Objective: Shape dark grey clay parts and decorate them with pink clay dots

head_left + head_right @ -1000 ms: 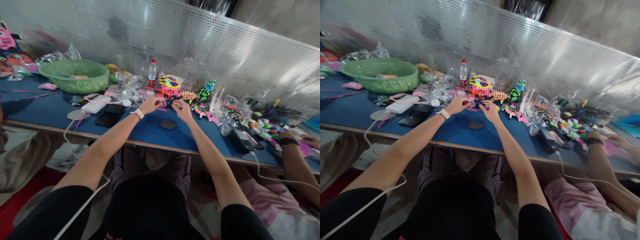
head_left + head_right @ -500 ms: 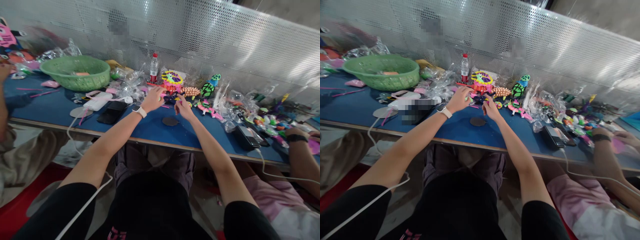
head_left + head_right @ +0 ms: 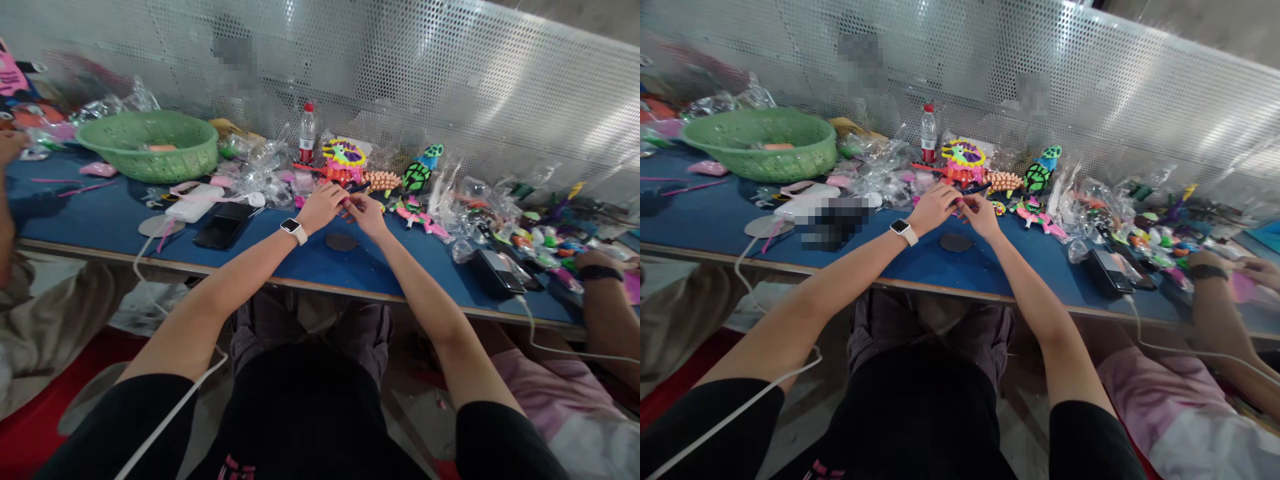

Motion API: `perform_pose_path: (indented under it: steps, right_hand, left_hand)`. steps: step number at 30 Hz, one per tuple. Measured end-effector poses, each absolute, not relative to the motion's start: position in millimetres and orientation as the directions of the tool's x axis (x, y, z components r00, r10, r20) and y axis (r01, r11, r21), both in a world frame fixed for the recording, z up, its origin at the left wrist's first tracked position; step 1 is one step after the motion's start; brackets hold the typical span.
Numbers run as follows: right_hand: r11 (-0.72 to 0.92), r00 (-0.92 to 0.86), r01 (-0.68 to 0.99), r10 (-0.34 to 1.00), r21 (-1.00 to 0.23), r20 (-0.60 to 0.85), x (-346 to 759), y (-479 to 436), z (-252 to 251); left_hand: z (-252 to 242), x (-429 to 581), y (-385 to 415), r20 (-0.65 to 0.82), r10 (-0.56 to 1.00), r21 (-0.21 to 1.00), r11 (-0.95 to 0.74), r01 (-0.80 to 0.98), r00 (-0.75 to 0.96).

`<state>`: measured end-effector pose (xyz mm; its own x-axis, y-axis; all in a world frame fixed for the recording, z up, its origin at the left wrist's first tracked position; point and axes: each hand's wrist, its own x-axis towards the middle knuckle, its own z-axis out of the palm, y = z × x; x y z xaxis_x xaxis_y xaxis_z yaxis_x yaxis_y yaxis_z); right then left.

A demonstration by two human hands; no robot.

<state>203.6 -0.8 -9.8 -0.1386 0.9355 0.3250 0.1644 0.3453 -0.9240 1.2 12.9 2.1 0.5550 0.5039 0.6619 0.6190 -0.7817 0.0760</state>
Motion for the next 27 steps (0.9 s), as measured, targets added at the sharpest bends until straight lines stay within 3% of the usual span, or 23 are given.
perform_pose_path:
  steps: [8, 16, 27]
  right_hand:
    - [0.376, -0.128, 0.136, 0.924, -0.916, 0.36, 207.5, -8.3, 1.5]
    - [0.341, -0.094, 0.122, 0.939, -0.932, 0.331, 208.8, -8.6, 3.0]
    - [0.379, -0.139, 0.217, 0.924, -0.899, 0.356, 213.6, -5.9, 5.1]
  left_hand:
    - [-0.9, -1.5, 17.4, 0.611, 0.516, 0.051, -0.782, 0.621, 0.6]
    - [5.9, 1.6, 8.9, 0.567, 0.514, -0.099, -0.734, 0.672, 0.644]
    - [2.9, 2.9, 8.5, 0.544, 0.483, -0.19, -0.726, 0.661, 0.686]
